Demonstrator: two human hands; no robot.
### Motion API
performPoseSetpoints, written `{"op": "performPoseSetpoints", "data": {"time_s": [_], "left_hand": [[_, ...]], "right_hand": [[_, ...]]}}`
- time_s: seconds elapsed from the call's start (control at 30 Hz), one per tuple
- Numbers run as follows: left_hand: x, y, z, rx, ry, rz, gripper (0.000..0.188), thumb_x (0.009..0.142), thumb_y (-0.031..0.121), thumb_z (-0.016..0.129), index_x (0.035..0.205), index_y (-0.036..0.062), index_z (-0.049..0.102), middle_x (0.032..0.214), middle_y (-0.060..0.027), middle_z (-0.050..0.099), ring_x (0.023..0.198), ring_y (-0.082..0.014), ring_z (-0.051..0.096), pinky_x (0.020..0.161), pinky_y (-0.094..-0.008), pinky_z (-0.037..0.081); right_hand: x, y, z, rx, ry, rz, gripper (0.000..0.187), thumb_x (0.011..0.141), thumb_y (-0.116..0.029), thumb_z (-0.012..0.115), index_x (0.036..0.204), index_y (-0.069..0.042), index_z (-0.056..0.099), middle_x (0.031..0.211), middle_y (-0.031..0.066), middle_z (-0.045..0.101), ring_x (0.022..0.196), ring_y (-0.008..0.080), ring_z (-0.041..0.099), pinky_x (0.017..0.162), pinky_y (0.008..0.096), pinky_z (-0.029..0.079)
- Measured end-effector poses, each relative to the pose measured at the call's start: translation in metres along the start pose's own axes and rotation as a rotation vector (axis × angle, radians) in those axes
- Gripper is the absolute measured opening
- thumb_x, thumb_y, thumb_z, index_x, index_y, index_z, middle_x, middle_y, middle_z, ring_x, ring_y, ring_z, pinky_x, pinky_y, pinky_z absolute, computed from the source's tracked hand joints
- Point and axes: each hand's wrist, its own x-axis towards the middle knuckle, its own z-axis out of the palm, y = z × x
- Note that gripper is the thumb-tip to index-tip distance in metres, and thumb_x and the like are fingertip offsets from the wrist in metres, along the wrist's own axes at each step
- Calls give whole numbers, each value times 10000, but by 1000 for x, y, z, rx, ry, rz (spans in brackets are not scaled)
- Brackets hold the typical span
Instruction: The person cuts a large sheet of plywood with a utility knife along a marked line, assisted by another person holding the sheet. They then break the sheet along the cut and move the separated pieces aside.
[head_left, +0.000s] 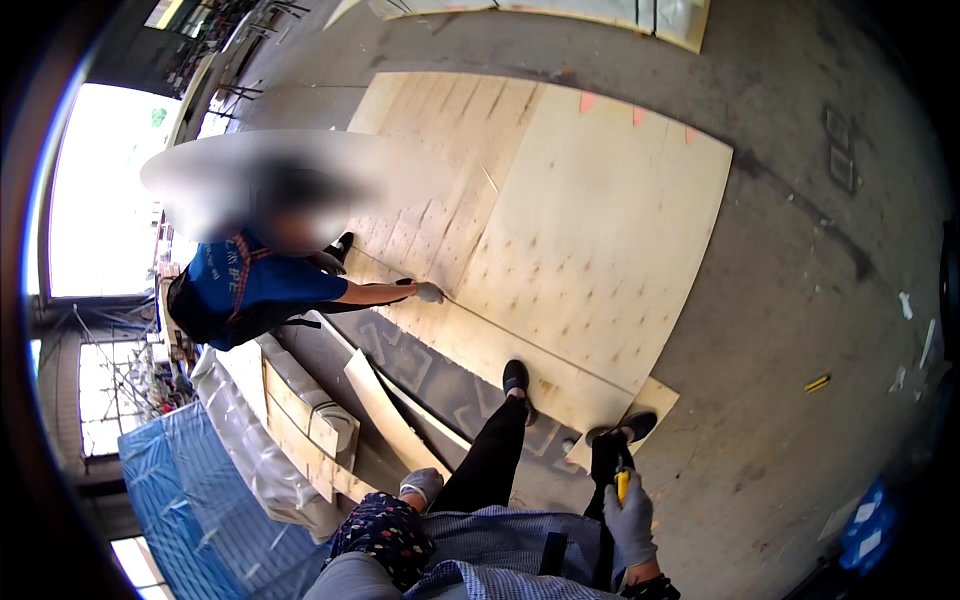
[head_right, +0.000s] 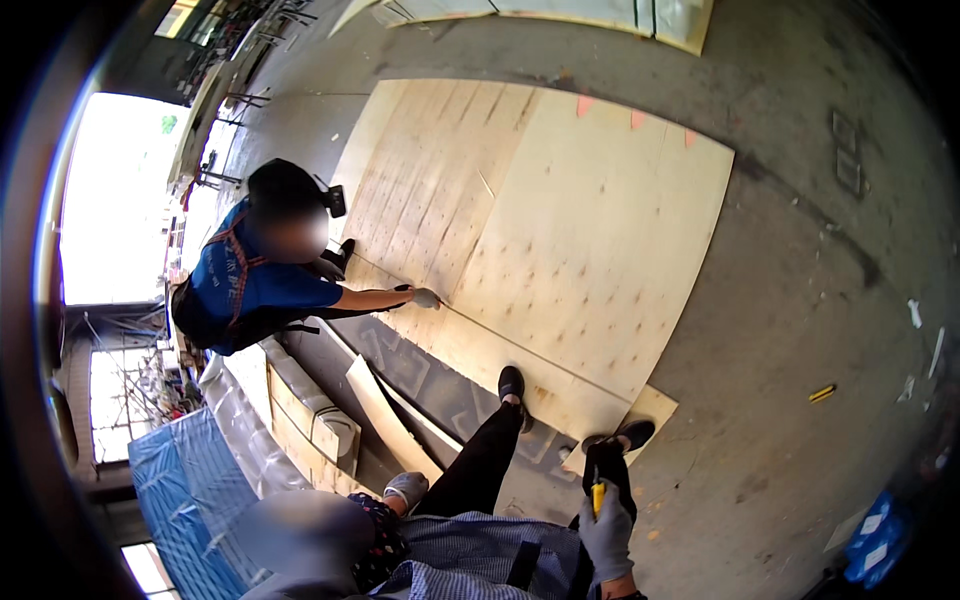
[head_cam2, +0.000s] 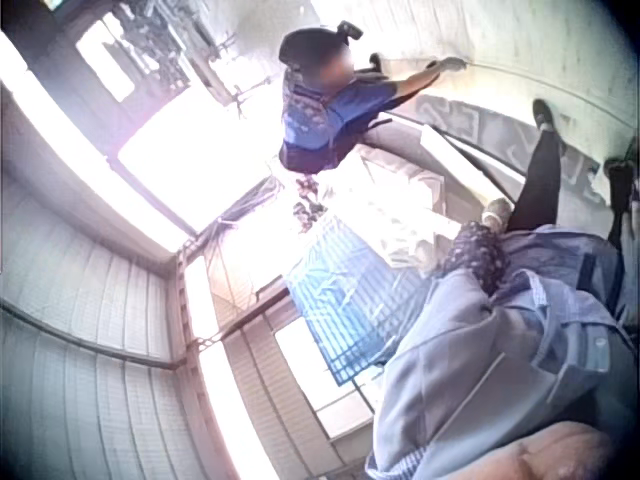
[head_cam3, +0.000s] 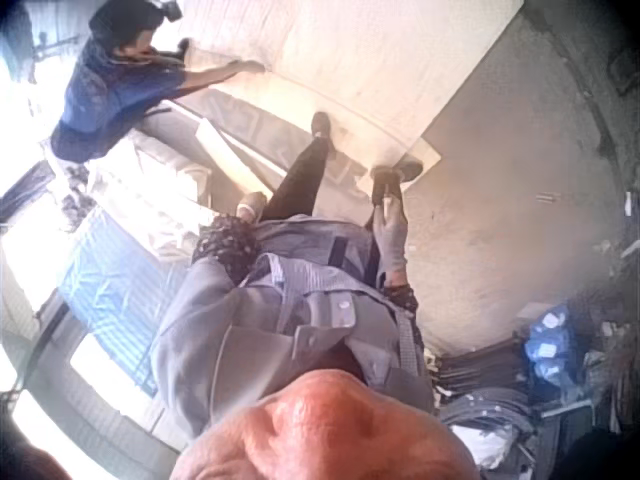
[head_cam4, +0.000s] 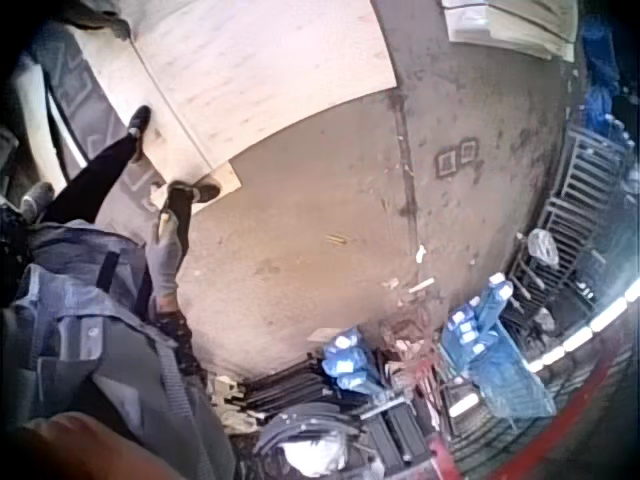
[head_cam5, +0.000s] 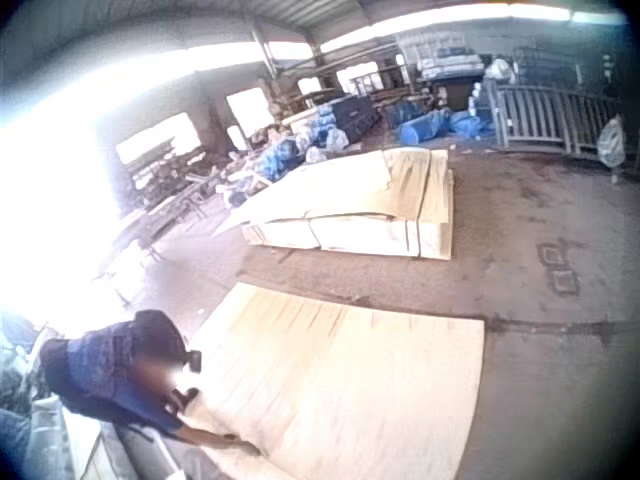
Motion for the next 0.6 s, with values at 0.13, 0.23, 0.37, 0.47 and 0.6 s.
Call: {"op": "performPoseSetpoints", "data": {"time_s": [0.13, 0.23, 0.37, 0.47, 0.6], "left_hand": [[-67, 1, 22, -123, -8, 20, 394, 873, 354, 469, 1023, 71, 699, 1050, -180, 673, 1029, -344, 621, 915, -412, 468], [-103, -6, 62, -266, -56, 36, 381, 857, 360, 527, 1059, 86, 698, 1112, -178, 657, 1066, -340, 613, 927, -403, 474], [-144, 0, 125, -460, -63, 39, 441, 860, 428, 543, 1088, 79, 687, 1125, -170, 657, 1088, -321, 611, 908, -394, 483], [-154, 23, 157, -600, -65, 53, 426, 862, 412, 548, 1081, 75, 689, 1111, -163, 661, 1067, -312, 614, 896, -389, 485], [-135, 55, 159, -705, -51, 76, 405, 864, 390, 553, 1071, 71, 690, 1092, -154, 666, 1039, -301, 618, 880, -383, 488]], "right_hand": [[-38, -49, -68, -129, -83, -151, 367, 846, -179, 642, 1139, -6, 507, 876, 250, 644, 798, 418, 640, 672, 463, 511], [-56, -58, -111, -277, -115, -230, 361, 840, -183, 641, 1126, -12, 502, 823, 240, 640, 739, 412, 639, 629, 464, 507], [-51, -71, -162, -401, -176, -315, 347, 831, -167, 641, 1112, -25, 497, 793, 234, 633, 699, 406, 632, 592, 458, 494], [-36, -83, -184, -506, -193, -378, 345, 827, -156, 637, 1113, -31, 491, 800, 232, 634, 700, 404, 633, 589, 457, 493], [-6, -127, -190, -526, -213, -496, 347, 835, -157, 622, 1132, -40, 486, 838, 229, 638, 720, 403, 634, 600, 459, 493]]}}
